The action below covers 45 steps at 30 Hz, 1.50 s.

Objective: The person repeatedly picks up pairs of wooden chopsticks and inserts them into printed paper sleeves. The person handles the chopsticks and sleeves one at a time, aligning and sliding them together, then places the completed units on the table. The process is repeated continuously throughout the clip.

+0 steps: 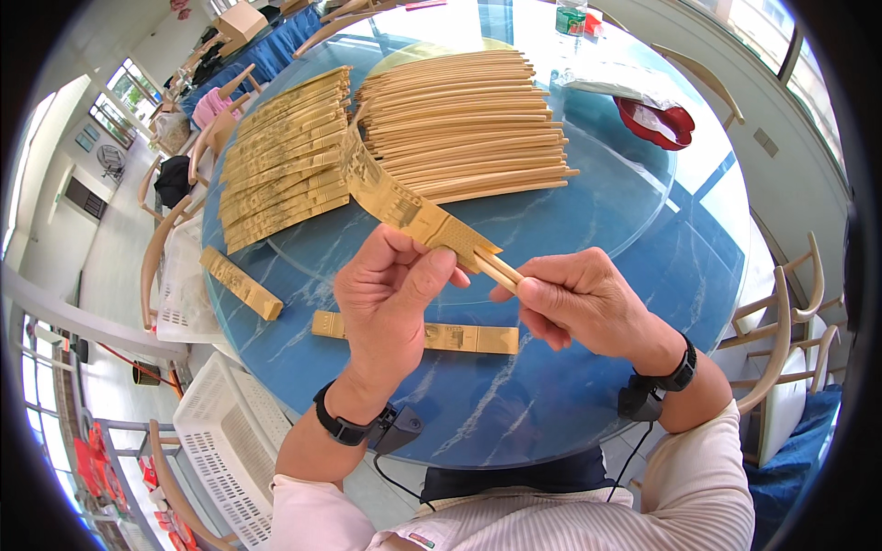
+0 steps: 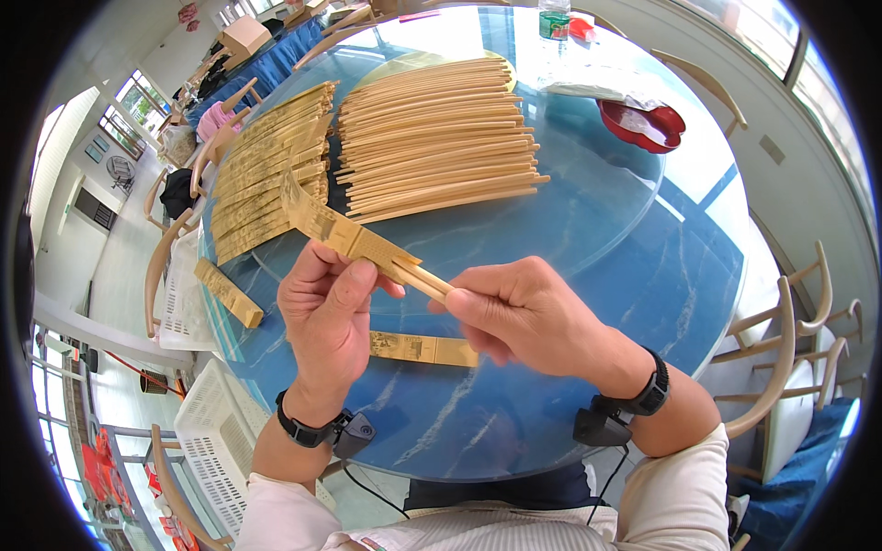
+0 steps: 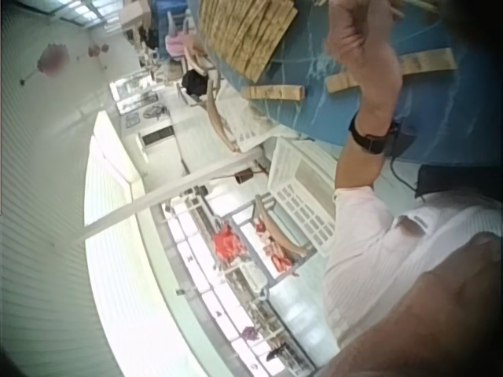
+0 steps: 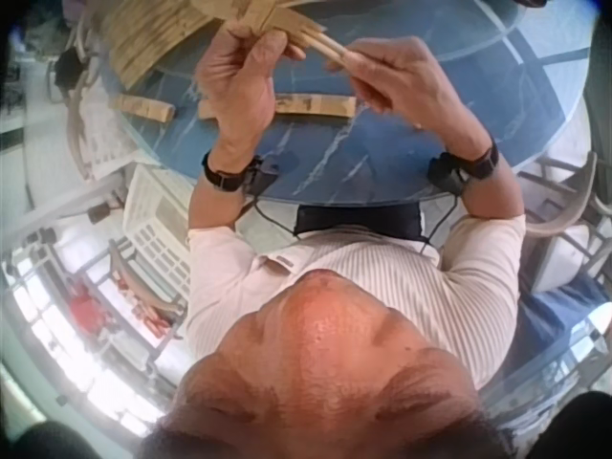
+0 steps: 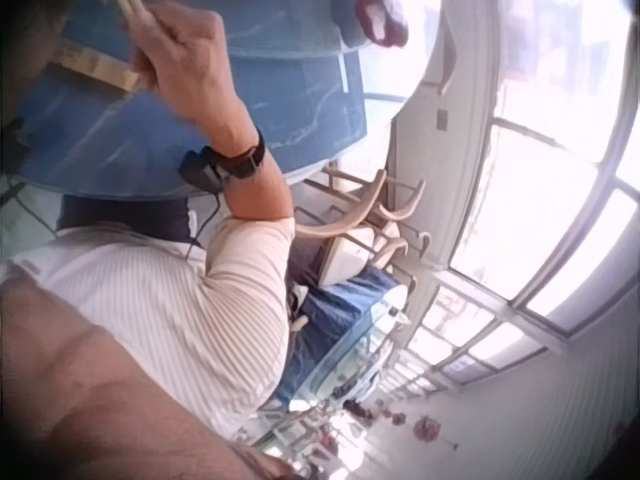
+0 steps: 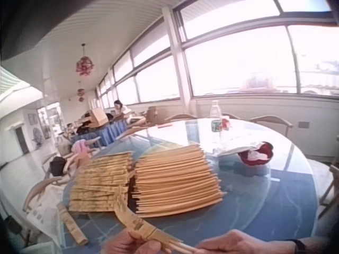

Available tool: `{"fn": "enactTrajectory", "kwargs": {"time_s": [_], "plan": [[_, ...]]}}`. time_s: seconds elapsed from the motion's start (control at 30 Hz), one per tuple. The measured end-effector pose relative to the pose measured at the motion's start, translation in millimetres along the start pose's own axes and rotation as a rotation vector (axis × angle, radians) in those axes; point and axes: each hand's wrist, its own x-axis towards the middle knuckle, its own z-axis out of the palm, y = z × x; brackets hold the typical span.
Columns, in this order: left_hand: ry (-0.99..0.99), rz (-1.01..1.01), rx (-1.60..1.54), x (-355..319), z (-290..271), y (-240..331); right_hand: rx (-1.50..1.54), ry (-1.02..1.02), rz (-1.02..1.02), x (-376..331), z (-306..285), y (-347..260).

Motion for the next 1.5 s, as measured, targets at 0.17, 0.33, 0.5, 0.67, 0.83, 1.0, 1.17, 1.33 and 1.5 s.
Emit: {"fn": "enactTrajectory", "kwargs": {"time_s": [0.17,0.33,0.5,0.67,0.83,1.0,1.17,1.33,1.5], "plan": [[-0.099,-0.225,0.138,-10.7,18.3,-3.1,0.001,0.089,-0.101,8.2,3.5,15.0],[-0.164,-0.302,0.165,-14.1,21.6,-13.9,0.042,0.125,-0.199,11.0,7.8,29.2],[-0.050,-0.210,-0.094,-4.5,20.6,-4.8,0.048,0.096,-0.162,8.4,10.7,24.3],[0.075,-0.139,-0.125,8.8,7.2,-3.2,-0.066,0.130,-0.121,8.9,18.2,25.1],[0.327,-0.058,-0.108,29.4,-28.6,10.3,-0.224,0.090,-0.036,15.7,9.6,23.9],[0.252,-0.095,-0.138,26.3,-24.5,-2.4,-0.214,0.116,-0.037,16.5,11.9,26.3],[0.243,-0.094,-0.112,18.7,-7.9,-5.1,-0.176,0.143,-0.045,18.8,13.1,31.1],[0.197,-0.150,-0.109,13.8,1.9,-9.6,-0.104,0.167,-0.029,17.7,14.8,34.5],[0.105,-0.187,-0.117,-5.2,24.0,-24.9,-0.092,0.136,-0.039,20.8,17.0,39.5]]}}
